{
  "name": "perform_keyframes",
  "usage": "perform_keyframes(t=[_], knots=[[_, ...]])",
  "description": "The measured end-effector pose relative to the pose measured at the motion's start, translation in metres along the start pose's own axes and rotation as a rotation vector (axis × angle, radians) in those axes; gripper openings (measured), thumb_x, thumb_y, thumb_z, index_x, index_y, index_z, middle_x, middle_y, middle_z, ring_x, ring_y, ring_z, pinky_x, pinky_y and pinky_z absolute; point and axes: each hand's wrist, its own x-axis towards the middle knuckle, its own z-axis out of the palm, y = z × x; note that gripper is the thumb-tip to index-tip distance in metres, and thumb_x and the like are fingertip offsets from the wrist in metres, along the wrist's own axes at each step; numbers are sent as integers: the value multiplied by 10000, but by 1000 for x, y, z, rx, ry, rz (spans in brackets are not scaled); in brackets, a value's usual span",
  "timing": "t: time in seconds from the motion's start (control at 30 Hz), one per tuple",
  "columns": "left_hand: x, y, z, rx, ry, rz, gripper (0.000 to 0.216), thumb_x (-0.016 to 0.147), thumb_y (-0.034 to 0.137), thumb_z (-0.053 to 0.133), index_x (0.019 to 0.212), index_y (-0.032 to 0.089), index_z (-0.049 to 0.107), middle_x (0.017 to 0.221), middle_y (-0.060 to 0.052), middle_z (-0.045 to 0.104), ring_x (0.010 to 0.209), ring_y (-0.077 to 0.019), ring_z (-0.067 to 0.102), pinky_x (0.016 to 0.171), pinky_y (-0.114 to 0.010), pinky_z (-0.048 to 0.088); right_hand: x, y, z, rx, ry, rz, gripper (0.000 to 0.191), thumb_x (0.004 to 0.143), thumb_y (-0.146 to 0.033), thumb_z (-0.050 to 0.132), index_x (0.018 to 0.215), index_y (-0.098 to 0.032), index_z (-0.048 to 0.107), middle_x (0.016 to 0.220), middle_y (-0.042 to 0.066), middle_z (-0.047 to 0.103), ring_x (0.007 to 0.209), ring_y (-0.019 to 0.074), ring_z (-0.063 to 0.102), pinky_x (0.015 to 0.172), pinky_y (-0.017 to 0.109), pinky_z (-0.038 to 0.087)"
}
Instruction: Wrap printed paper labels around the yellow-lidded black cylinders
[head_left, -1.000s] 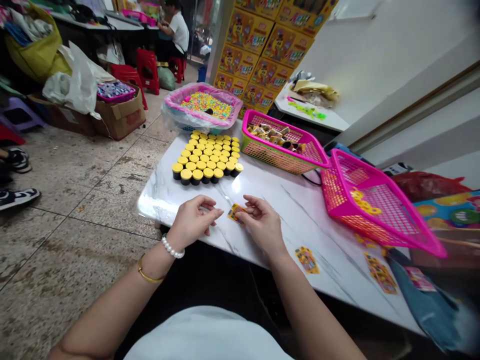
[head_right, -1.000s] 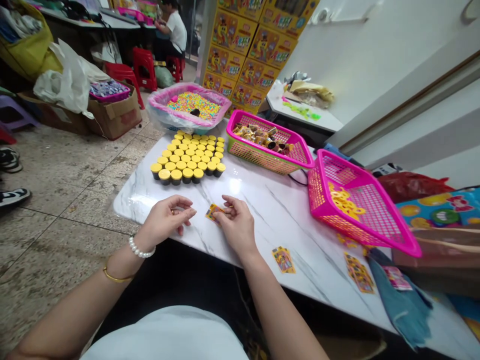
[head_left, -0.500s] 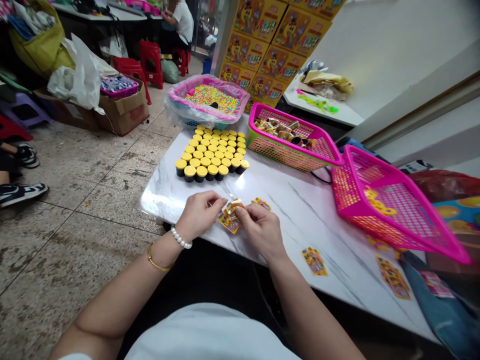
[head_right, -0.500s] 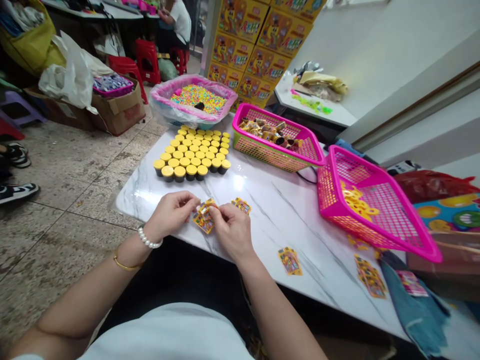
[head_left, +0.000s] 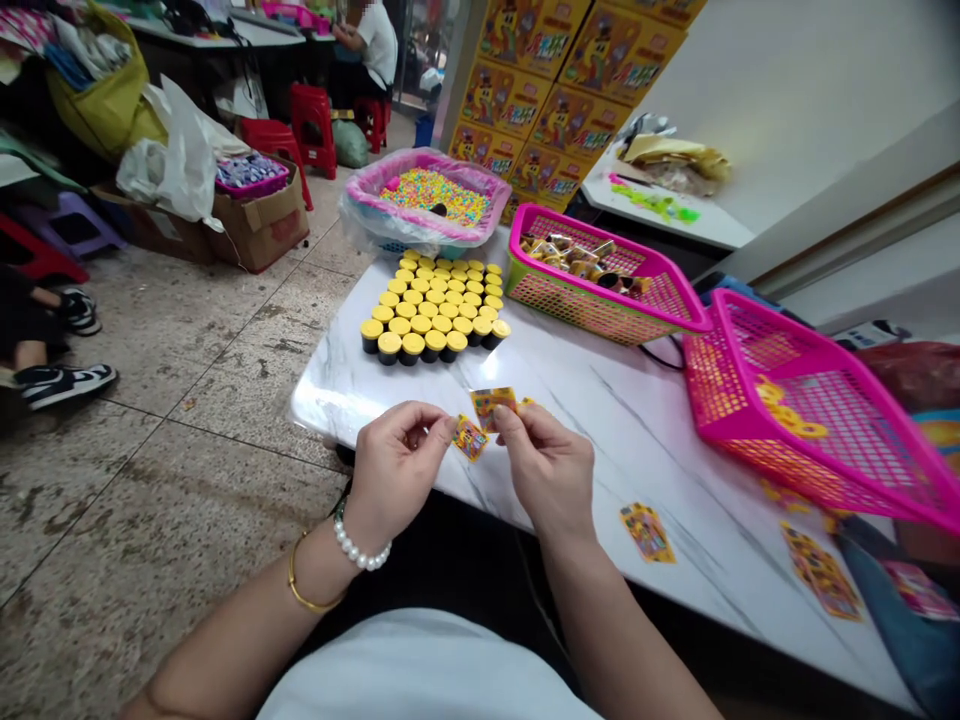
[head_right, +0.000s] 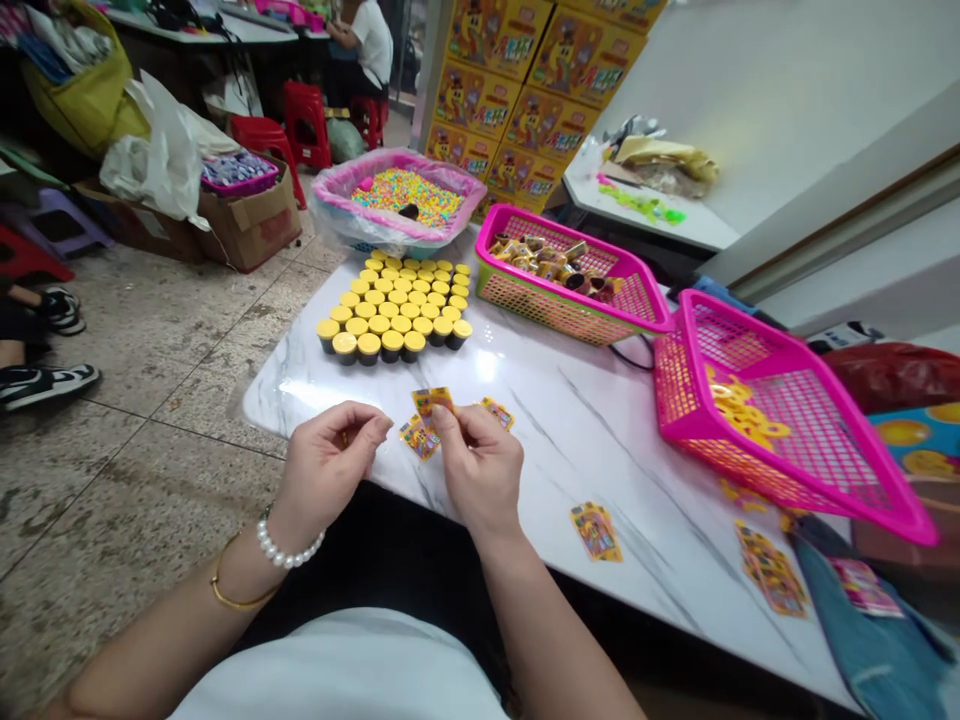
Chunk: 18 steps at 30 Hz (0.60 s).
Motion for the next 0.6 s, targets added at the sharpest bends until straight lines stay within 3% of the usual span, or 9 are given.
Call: perform_keyframes(t=[0.1, 0.23, 0.4, 0.6], knots=[[-9, 4, 2, -21, 25, 24, 229, 880, 353, 652, 790, 157, 727, 694, -15, 633, 481, -64, 484, 458, -196, 392, -4, -6, 7, 88, -13, 75, 359, 845, -406, 678, 573, -177, 639, 560, -13, 570, 555, 123, 496, 562, 269, 400], [-13, 2, 3, -119, 64, -98, 269, 859, 399, 669, 819, 140, 733, 627, -3, 612, 417, -54, 464, 398, -190, 350, -9, -12, 15, 134, -36, 100, 417, 857, -441, 662, 541, -173, 616, 546, -13, 550, 532, 115, 482, 539, 261, 392], [-8, 2, 1, -292, 106, -262, 340, 774, 468, 736, 824, 132, 718, 599, 20, 589, 357, -39, 424, 342, -183, 281, -13, -18, 19, 177, -64, 58, 403, 870, -432, 655, 555, -181, 633, 573, -1, 594, 567, 133, 541, 569, 265, 444], [-3, 1, -1, -366, 102, -333, 372, 645, 453, 840, 792, 131, 725, 486, 48, 524, 370, -46, 393, 348, -183, 269, -17, -17, 25, 119, -147, -72, 319, 899, -350, 650, 620, -196, 669, 621, 9, 607, 582, 135, 540, 566, 276, 430]])
